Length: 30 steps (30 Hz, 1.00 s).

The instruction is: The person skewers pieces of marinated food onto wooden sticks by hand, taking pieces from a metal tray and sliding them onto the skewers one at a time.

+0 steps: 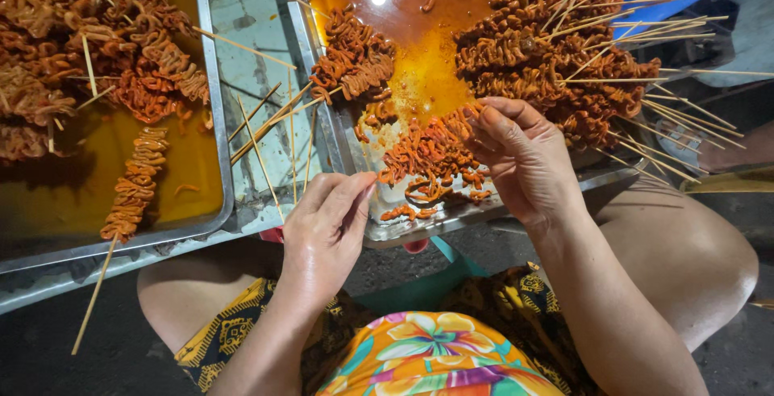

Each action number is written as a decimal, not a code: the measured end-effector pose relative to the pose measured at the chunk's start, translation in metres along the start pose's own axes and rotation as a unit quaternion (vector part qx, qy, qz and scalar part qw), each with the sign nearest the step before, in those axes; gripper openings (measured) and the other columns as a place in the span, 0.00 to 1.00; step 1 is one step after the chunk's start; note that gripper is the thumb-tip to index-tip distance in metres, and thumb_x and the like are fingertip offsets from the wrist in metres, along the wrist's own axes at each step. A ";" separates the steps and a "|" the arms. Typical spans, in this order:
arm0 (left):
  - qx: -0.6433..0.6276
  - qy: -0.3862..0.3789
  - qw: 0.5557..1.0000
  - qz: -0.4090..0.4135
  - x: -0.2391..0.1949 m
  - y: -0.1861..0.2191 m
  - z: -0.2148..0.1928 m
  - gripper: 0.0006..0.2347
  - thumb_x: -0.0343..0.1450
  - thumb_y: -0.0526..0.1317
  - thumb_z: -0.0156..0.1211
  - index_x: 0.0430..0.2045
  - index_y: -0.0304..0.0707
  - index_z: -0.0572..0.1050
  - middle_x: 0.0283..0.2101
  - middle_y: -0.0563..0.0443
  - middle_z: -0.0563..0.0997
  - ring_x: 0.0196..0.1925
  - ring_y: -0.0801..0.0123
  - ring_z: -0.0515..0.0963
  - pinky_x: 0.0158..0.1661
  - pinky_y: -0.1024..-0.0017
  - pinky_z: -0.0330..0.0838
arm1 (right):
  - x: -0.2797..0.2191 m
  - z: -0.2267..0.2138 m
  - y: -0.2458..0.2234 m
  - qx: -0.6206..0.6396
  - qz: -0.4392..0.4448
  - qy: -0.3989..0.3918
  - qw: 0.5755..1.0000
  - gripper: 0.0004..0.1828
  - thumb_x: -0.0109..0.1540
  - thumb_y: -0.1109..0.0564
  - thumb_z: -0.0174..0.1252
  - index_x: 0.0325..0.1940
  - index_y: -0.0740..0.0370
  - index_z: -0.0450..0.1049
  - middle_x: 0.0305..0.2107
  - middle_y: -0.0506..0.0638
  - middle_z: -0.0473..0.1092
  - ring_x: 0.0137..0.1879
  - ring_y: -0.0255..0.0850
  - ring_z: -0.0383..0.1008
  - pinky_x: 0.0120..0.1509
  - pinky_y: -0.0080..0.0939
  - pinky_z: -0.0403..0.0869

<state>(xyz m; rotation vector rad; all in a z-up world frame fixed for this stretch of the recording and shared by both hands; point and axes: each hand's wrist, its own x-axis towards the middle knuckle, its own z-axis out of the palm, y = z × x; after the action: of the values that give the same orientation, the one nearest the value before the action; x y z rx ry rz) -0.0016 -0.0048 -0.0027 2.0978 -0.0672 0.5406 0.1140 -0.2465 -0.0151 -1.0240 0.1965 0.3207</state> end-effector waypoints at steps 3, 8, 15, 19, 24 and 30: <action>0.006 0.001 1.000 0.015 -0.001 0.000 -0.002 0.09 0.72 0.30 0.67 0.45 0.38 0.79 0.37 0.49 0.79 0.29 0.67 0.78 0.32 0.73 0.73 | 0.000 -0.004 0.002 -0.013 -0.019 -0.006 1.000 0.09 0.65 0.61 0.64 0.50 0.61 0.78 0.41 0.51 0.78 0.49 0.40 0.79 0.57 0.44 0.79; -0.001 0.003 1.000 0.007 -0.001 0.000 -0.002 0.09 0.71 0.30 0.68 0.44 0.38 0.80 0.36 0.49 0.80 0.27 0.70 0.77 0.30 0.74 0.72 | 0.001 -0.010 0.006 -0.015 -0.041 -0.024 0.999 0.09 0.66 0.62 0.64 0.51 0.62 0.78 0.39 0.49 0.77 0.46 0.37 0.78 0.57 0.43 0.79; -0.002 0.009 1.000 -0.002 -0.002 -0.001 0.004 0.09 0.71 0.30 0.69 0.44 0.39 0.81 0.37 0.50 0.80 0.28 0.73 0.77 0.30 0.76 0.71 | -0.001 -0.007 0.004 0.021 -0.026 -0.008 0.999 0.09 0.66 0.60 0.62 0.51 0.59 0.77 0.41 0.49 0.78 0.51 0.40 0.80 0.60 0.47 0.79; -0.011 0.011 1.000 -0.001 -0.003 -0.002 0.006 0.09 0.71 0.30 0.69 0.45 0.39 0.81 0.37 0.51 0.80 0.28 0.74 0.77 0.31 0.76 0.72 | 0.000 -0.004 0.003 0.030 -0.017 0.000 0.999 0.09 0.66 0.60 0.62 0.51 0.58 0.78 0.41 0.49 0.78 0.50 0.39 0.80 0.61 0.47 0.79; -0.027 0.026 0.999 -0.007 -0.003 -0.001 0.007 0.09 0.72 0.30 0.68 0.44 0.38 0.81 0.37 0.51 0.79 0.28 0.74 0.76 0.30 0.76 0.71 | -0.006 -0.002 0.002 0.007 -0.031 -0.007 0.999 0.09 0.66 0.62 0.64 0.51 0.60 0.78 0.41 0.48 0.78 0.47 0.36 0.78 0.56 0.43 0.78; 0.015 0.008 0.999 0.032 -0.005 0.002 0.001 0.11 0.71 0.29 0.69 0.46 0.37 0.81 0.36 0.49 0.79 0.28 0.69 0.76 0.32 0.74 0.72 | -0.009 -0.003 0.002 -0.002 -0.088 -0.047 0.995 0.08 0.68 0.66 0.64 0.52 0.65 0.79 0.40 0.50 0.76 0.46 0.36 0.77 0.55 0.37 0.77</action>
<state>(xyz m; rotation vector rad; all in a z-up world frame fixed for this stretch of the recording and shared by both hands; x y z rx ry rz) -0.0061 -0.0077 -0.0034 2.1261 -0.1174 0.5993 0.1047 -0.2496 -0.0159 -1.0194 0.0200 0.2083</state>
